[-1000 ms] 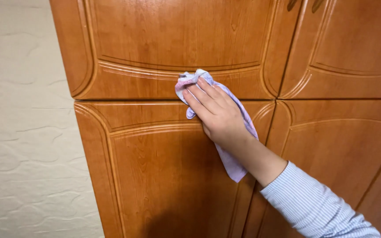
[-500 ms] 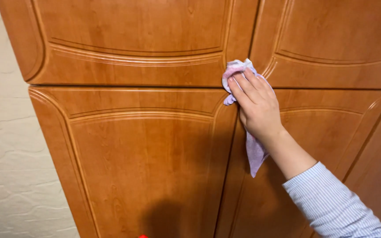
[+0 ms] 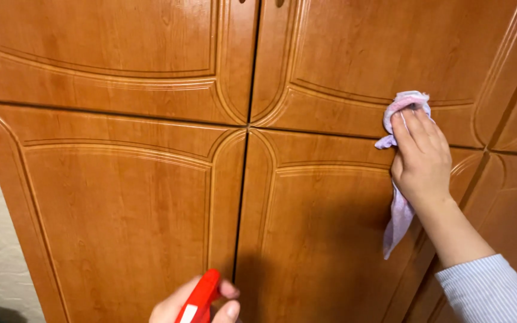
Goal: The person closes a wooden closet door after arranging clothes inside. They then pick up a spray bottle and a cloth from the windowsill and proceed to wipe the exterior of the closet doors, spraying cleaner and wiping in sections.
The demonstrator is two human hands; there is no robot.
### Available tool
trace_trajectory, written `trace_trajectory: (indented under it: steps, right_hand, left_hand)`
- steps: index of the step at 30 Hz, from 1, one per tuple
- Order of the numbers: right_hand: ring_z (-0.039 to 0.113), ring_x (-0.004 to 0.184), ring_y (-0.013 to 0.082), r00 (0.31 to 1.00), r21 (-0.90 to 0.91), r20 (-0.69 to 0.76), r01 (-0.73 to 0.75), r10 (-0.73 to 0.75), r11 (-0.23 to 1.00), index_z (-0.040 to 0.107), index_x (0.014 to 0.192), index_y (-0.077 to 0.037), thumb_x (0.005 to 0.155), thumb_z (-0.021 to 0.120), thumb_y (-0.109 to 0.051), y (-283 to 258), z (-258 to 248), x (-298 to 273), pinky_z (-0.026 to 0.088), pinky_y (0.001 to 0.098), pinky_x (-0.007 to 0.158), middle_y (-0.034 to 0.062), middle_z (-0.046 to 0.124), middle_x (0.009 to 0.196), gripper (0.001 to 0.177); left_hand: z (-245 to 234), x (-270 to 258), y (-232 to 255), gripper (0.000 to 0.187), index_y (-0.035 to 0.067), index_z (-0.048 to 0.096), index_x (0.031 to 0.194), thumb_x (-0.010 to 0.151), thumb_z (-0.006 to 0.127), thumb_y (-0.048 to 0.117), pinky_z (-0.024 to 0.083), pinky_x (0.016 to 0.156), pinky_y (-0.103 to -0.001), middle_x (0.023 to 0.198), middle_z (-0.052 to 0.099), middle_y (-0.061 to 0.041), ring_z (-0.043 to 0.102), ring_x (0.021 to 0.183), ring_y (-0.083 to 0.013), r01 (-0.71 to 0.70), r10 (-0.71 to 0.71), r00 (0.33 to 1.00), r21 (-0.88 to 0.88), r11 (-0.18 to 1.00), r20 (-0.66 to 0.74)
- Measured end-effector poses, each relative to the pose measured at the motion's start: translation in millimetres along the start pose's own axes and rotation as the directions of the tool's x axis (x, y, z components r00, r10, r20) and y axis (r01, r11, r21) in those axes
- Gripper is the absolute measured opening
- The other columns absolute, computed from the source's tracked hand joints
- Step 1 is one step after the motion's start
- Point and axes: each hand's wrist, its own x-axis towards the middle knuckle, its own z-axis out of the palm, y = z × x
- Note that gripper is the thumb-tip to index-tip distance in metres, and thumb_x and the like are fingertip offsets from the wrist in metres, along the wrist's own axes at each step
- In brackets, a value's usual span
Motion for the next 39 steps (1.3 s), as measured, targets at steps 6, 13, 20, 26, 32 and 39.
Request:
trace_trajectory:
  steps: [6, 13, 20, 26, 32, 39]
  right_hand:
    - [0.058, 0.137, 0.0478, 0.999, -0.019, 0.022, -0.031, 0.031, 0.999, 0.063, 0.143, 0.004, 0.083, 0.053, 0.015, 28.2, -9.5, -25.1, 0.047, 0.0568, 0.115, 0.0259, 0.062, 0.147, 0.061]
    - [0.057, 0.138, 0.0454, 0.998, 0.019, -0.010, -0.062, 0.062, 0.998, 0.062, 0.143, 0.001, 0.084, 0.054, 0.015, 33.6, -1.4, -32.9, 0.046, 0.0568, 0.116, 0.0221, 0.062, 0.146, 0.061]
    - [0.058, 0.136, 0.0431, 0.997, 0.007, -0.034, -0.063, 0.063, 0.998, 0.063, 0.142, -0.001, 0.085, 0.053, 0.015, 35.6, 0.2, -32.0, 0.046, 0.0541, 0.117, 0.0185, 0.062, 0.146, 0.061]
    - [0.056, 0.137, 0.0436, 0.997, 0.043, -0.030, -0.063, 0.065, 0.997, 0.061, 0.142, -0.001, 0.084, 0.051, 0.015, 39.0, 3.2, -33.5, 0.046, 0.0549, 0.115, 0.0182, 0.060, 0.147, 0.061]
    - [0.054, 0.142, 0.0431, 0.993, 0.128, -0.065, -0.090, 0.099, 0.988, 0.059, 0.146, -0.003, 0.090, 0.048, 0.013, 45.9, 6.3, -7.3, 0.044, 0.0521, 0.119, 0.0187, 0.059, 0.150, 0.059]
    - [0.042, 0.147, 0.0481, 0.983, 0.174, -0.147, -0.082, 0.108, 0.981, 0.056, 0.149, 0.001, 0.096, 0.046, 0.009, 65.4, 18.1, 85.5, 0.036, 0.0589, 0.119, 0.0240, 0.052, 0.156, 0.055]
  left_hand:
    - [98.4, -6.0, 98.2, 0.010, 0.011, 0.084, 0.084, 0.077, 0.088, 0.018, 0.049, 0.051, -0.021, 0.063, 0.073, 0.004, 0.057, 0.052, -0.0051, -0.524, 0.569, 0.822, 0.413, 0.745, 0.016]
    - [171.8, 9.9, 196.4, 0.023, 0.014, 0.065, 0.076, 0.091, 0.077, 0.027, 0.048, 0.052, -0.024, 0.055, 0.060, 0.003, 0.056, 0.052, -0.0063, -0.732, 0.748, 0.637, 0.448, 0.514, 0.184]
    - [197.5, 20.7, 221.6, 0.050, 0.015, 0.044, 0.060, 0.097, 0.073, 0.033, 0.044, 0.042, -0.023, 0.044, 0.059, -0.002, 0.064, 0.040, -0.0098, -0.756, 0.786, 0.588, 0.478, 0.448, 0.193]
    - [182.9, 23.5, 193.7, 0.041, 0.015, 0.051, 0.065, 0.094, 0.071, 0.038, 0.046, 0.060, -0.024, 0.065, 0.068, 0.002, 0.061, 0.062, -0.0056, -0.772, 0.797, 0.572, 0.458, 0.442, 0.196]
    - [146.2, 13.7, 129.1, 0.016, 0.015, 0.075, 0.081, 0.086, 0.078, 0.030, 0.051, 0.060, -0.025, 0.064, 0.069, 0.004, 0.059, 0.059, -0.0072, -0.668, 0.693, 0.700, 0.504, 0.548, 0.174]
    - [65.0, 53.7, 19.5, 0.034, -0.003, 0.084, 0.105, 0.074, 0.083, 0.011, 0.062, 0.077, -0.033, 0.107, 0.089, -0.019, 0.082, 0.082, -0.0270, -0.266, 0.249, 0.956, 0.097, 0.959, 0.157]
